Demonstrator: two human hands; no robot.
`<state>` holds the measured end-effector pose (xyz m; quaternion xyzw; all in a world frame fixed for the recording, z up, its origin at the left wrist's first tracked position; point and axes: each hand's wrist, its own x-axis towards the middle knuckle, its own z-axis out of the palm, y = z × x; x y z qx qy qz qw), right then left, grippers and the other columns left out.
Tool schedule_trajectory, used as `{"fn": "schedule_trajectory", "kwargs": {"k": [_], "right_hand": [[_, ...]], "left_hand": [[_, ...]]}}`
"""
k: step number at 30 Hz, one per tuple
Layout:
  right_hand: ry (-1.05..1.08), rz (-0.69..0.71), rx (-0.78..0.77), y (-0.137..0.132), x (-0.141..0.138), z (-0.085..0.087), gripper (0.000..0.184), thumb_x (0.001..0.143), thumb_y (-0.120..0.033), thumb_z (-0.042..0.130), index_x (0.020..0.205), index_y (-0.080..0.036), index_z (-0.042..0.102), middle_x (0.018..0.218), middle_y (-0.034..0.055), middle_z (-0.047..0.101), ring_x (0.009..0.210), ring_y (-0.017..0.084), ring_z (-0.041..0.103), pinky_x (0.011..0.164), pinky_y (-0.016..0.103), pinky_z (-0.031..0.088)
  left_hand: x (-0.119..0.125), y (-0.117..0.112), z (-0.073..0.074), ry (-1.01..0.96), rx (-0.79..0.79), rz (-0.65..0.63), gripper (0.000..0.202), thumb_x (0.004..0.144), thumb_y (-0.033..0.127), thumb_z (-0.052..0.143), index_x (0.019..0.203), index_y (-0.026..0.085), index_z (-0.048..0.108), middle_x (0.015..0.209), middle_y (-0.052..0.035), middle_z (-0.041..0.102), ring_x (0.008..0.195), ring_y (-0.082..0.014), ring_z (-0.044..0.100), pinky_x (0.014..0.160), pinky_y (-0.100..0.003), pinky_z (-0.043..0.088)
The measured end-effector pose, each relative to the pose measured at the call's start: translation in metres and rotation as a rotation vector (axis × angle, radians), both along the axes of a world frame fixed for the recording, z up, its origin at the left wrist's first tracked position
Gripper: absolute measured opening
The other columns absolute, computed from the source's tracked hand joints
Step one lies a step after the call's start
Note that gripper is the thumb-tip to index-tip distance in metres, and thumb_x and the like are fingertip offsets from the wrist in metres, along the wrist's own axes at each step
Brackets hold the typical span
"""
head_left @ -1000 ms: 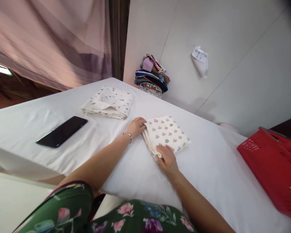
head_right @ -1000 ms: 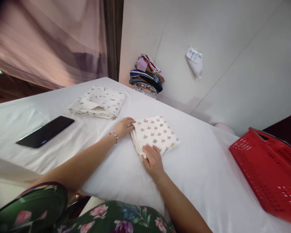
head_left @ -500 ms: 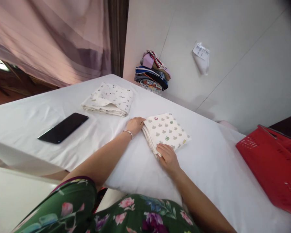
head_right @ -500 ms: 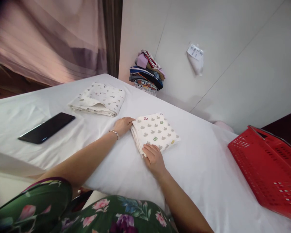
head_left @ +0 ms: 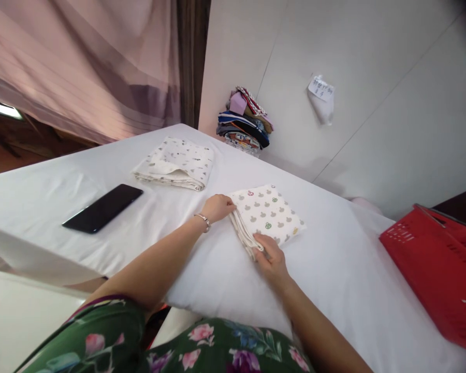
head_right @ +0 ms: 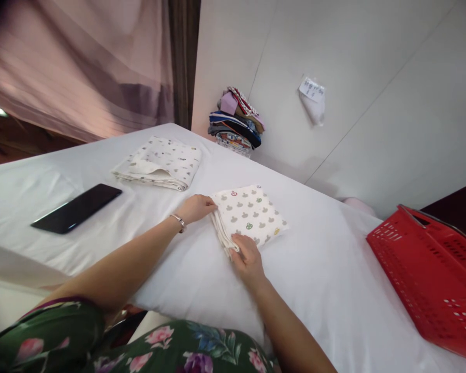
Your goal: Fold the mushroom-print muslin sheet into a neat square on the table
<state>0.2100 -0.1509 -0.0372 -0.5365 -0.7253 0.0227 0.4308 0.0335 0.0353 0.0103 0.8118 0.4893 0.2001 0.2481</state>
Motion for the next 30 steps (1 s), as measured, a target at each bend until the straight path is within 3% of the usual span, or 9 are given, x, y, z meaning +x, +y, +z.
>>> {"fn": "schedule_trajectory", "kwargs": {"k": [4, 9, 14, 17, 20, 25, 30], "right_hand": [[-0.073, 0.077, 0.017, 0.000, 0.002, 0.001, 0.039, 0.082, -0.019, 0.056, 0.121, -0.024, 0.055, 0.120, 0.0089, 0.060, 0.113, 0.024, 0.054, 0.098, 0.048, 0.043], [-0.077, 0.073, 0.029, 0.001, 0.003, 0.003, 0.036, 0.083, -0.021, 0.055, 0.119, -0.023, 0.057, 0.118, 0.0095, 0.061, 0.111, 0.024, 0.056, 0.097, 0.046, 0.044], [-0.088, 0.084, 0.046, 0.003, 0.003, 0.004, 0.034, 0.083, -0.020, 0.056, 0.117, -0.023, 0.058, 0.116, 0.0088, 0.062, 0.110, 0.023, 0.056, 0.096, 0.045, 0.045], [-0.095, 0.080, 0.042, 0.004, 0.002, 0.005, 0.033, 0.083, -0.020, 0.056, 0.116, -0.023, 0.059, 0.116, 0.0090, 0.062, 0.110, 0.023, 0.057, 0.095, 0.045, 0.045], [-0.099, 0.072, 0.035, 0.004, 0.002, 0.006, 0.032, 0.083, -0.021, 0.055, 0.115, -0.023, 0.059, 0.115, 0.0093, 0.063, 0.109, 0.024, 0.057, 0.094, 0.045, 0.046], [-0.106, 0.092, 0.037, 0.004, 0.004, 0.005, 0.034, 0.083, -0.020, 0.056, 0.116, -0.022, 0.058, 0.117, 0.0097, 0.062, 0.110, 0.024, 0.056, 0.095, 0.045, 0.045], [-0.112, 0.098, 0.033, 0.005, 0.005, 0.004, 0.036, 0.082, -0.019, 0.057, 0.117, -0.022, 0.057, 0.117, 0.0099, 0.061, 0.111, 0.023, 0.055, 0.095, 0.045, 0.045]], "left_hand": [[0.006, -0.002, -0.005, -0.116, -0.089, 0.006, 0.031, 0.075, 0.046, 0.051, 0.079, 0.022, 0.070, 0.082, -0.0036, 0.069, 0.073, -0.0170, 0.059, 0.065, -0.025, 0.041], [0.011, 0.003, -0.014, -0.340, -0.199, -0.068, 0.034, 0.071, 0.026, 0.049, 0.098, 0.022, 0.068, 0.076, 0.0019, 0.065, 0.066, -0.0119, 0.055, 0.064, -0.021, 0.042], [0.014, -0.001, -0.012, -0.453, -0.440, -0.018, 0.032, 0.073, 0.029, 0.049, 0.097, 0.017, 0.068, 0.046, 0.0057, 0.041, 0.044, -0.0080, 0.036, 0.046, -0.021, 0.030], [0.016, -0.006, -0.008, -0.531, -0.575, -0.064, 0.033, 0.075, 0.035, 0.050, 0.097, 0.016, 0.066, 0.044, 0.0073, 0.032, 0.040, -0.0064, 0.027, 0.042, -0.020, 0.024], [0.018, -0.009, -0.008, -0.581, -0.637, -0.071, 0.033, 0.076, 0.035, 0.050, 0.098, 0.015, 0.064, 0.044, 0.0075, 0.032, 0.040, -0.0059, 0.026, 0.041, -0.020, 0.021], [0.021, -0.008, -0.012, -0.513, -0.522, -0.008, 0.032, 0.078, 0.029, 0.045, 0.104, 0.016, 0.059, 0.044, 0.0064, 0.042, 0.041, -0.0085, 0.036, 0.044, -0.020, 0.029], [0.019, -0.005, -0.019, -0.134, -0.103, 0.094, 0.031, 0.077, 0.028, 0.045, 0.104, 0.021, 0.059, 0.069, -0.0030, 0.066, 0.066, -0.0177, 0.059, 0.060, -0.026, 0.041]]}}
